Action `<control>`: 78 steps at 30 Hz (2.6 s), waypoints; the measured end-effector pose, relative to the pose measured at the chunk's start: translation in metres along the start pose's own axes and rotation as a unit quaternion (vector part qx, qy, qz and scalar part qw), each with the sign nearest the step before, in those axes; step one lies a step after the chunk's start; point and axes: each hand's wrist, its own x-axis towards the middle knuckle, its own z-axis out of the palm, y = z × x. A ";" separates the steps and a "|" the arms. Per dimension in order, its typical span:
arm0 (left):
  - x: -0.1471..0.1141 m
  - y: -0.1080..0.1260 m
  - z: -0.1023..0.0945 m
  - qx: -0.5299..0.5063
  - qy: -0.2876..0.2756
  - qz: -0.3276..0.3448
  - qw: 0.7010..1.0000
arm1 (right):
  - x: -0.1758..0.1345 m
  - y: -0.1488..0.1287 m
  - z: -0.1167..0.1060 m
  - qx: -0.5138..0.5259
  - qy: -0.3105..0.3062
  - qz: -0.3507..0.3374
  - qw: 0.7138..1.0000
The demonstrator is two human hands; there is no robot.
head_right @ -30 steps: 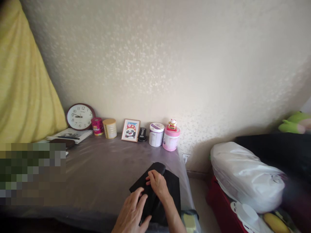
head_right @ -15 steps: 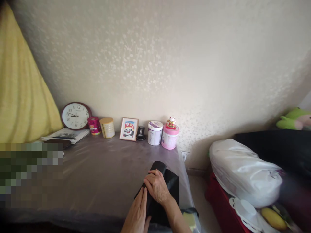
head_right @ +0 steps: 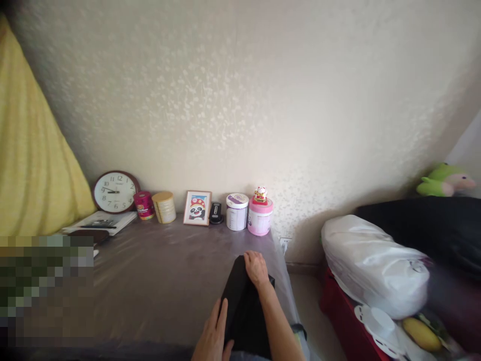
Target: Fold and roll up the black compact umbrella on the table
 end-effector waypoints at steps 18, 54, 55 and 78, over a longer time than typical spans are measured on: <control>-0.023 0.005 -0.017 -0.044 0.054 0.049 0.996 | -0.108 0.014 -0.053 0.010 0.060 0.215 0.975; -0.023 -0.004 -0.003 0.013 0.093 0.029 0.995 | -0.048 -0.056 0.015 0.232 -0.091 0.181 0.952; -0.024 -0.008 -0.001 0.005 0.093 0.040 0.995 | -0.049 -0.057 0.016 0.239 -0.104 0.181 0.948; -0.017 -0.015 -0.009 0.072 0.249 0.138 0.956 | -0.059 -0.083 -0.007 0.080 -0.210 -0.010 0.974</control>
